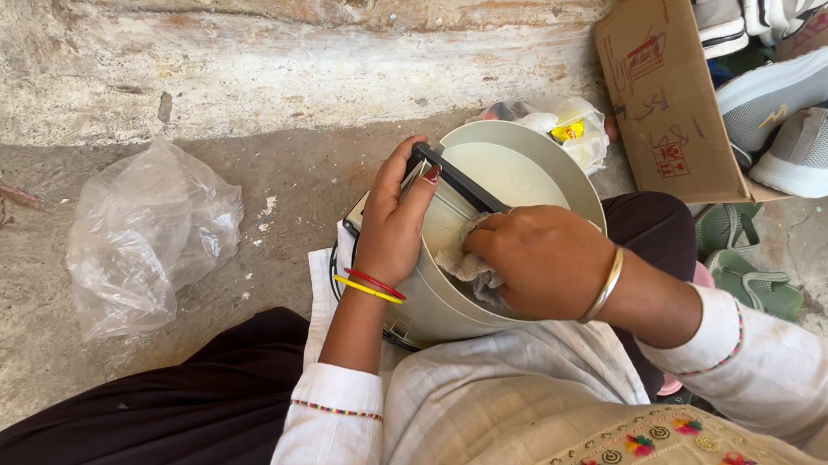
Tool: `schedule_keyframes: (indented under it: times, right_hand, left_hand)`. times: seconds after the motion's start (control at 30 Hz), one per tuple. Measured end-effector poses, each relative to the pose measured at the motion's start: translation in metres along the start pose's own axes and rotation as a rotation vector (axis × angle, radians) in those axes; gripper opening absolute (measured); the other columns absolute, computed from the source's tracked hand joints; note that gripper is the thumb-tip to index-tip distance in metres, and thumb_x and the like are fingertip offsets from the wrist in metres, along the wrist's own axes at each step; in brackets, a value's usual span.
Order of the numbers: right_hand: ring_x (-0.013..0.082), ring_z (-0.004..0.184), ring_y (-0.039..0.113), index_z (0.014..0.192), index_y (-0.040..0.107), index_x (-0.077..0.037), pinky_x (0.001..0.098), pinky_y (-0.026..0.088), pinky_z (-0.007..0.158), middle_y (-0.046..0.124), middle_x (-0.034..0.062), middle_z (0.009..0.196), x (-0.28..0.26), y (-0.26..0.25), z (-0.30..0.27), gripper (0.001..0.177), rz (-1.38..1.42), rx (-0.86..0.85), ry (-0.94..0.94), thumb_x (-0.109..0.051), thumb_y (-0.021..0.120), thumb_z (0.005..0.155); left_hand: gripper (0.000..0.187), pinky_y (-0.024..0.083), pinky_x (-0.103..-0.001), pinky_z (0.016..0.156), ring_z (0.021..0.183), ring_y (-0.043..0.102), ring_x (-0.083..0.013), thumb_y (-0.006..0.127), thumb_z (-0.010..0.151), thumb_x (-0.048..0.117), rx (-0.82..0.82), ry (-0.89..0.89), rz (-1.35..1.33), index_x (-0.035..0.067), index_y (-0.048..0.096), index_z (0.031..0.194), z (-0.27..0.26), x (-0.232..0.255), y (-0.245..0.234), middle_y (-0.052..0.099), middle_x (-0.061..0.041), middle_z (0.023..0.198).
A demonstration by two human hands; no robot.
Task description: The person wipes the inside and outside of a beige plastic container with a cloth, then places a clear plastic bag inside. The person sits on the ground during the task.
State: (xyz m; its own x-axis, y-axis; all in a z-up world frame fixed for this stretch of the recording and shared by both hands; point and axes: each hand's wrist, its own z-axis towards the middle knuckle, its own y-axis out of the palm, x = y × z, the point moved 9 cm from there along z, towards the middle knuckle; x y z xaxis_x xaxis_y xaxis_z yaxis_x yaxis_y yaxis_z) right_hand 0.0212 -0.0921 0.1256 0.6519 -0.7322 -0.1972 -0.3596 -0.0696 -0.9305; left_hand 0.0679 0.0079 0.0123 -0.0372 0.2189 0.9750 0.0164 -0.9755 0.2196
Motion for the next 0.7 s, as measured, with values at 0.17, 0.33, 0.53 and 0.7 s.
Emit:
schedule_keyframes:
  times: [0.17,0.33,0.53,0.7]
  right_hand:
    - [0.0344,0.091,0.075,0.110,0.074,-0.007,0.0414,0.057,0.079,0.077,0.0162,0.097,0.048,-0.018,-0.009,0.042,0.371,0.076,0.060,-0.008,0.072,0.067]
    - [0.0356,0.089,0.072,0.115,0.069,-0.001,0.0405,0.055,0.080,0.073,0.0221,0.098,0.090,-0.031,-0.028,0.042,0.371,0.365,0.206,-0.007,0.073,0.074]
    - [0.0332,0.096,0.074,0.116,0.070,-0.003,0.0387,0.056,0.085,0.074,0.0177,0.105,0.099,-0.044,-0.036,0.041,0.438,0.478,0.155,-0.002,0.068,0.075]
    - [0.0374,0.121,0.065,0.126,0.066,-0.003,0.0398,0.052,0.102,0.065,0.0190,0.134,0.073,-0.049,-0.009,0.051,0.354,0.603,-0.004,0.001,0.066,0.075]
  left_hand:
    - [0.059,0.037,-0.044,0.111,0.138,0.047,-0.0424,0.067,0.086,0.011,0.097,0.257,0.482,-0.006,0.055,0.141,-0.014,0.045,-0.012,0.049,-0.033,0.148]
    - [0.032,0.052,-0.049,0.088,0.097,0.069,-0.0435,0.063,0.092,0.019,0.073,-0.187,0.761,0.000,0.068,0.117,-0.025,0.037,-0.014,0.072,-0.029,0.099]
    - [0.021,0.054,-0.049,0.081,0.087,0.070,-0.0437,0.060,0.092,0.014,-0.058,-0.076,0.827,0.000,0.073,0.098,0.006,0.068,-0.025,0.072,-0.027,0.090]
    - [0.021,0.055,-0.045,0.080,0.085,0.072,-0.0395,0.063,0.091,0.020,-0.130,-0.097,0.729,0.007,0.073,0.104,0.033,0.070,-0.042,0.073,-0.024,0.092]
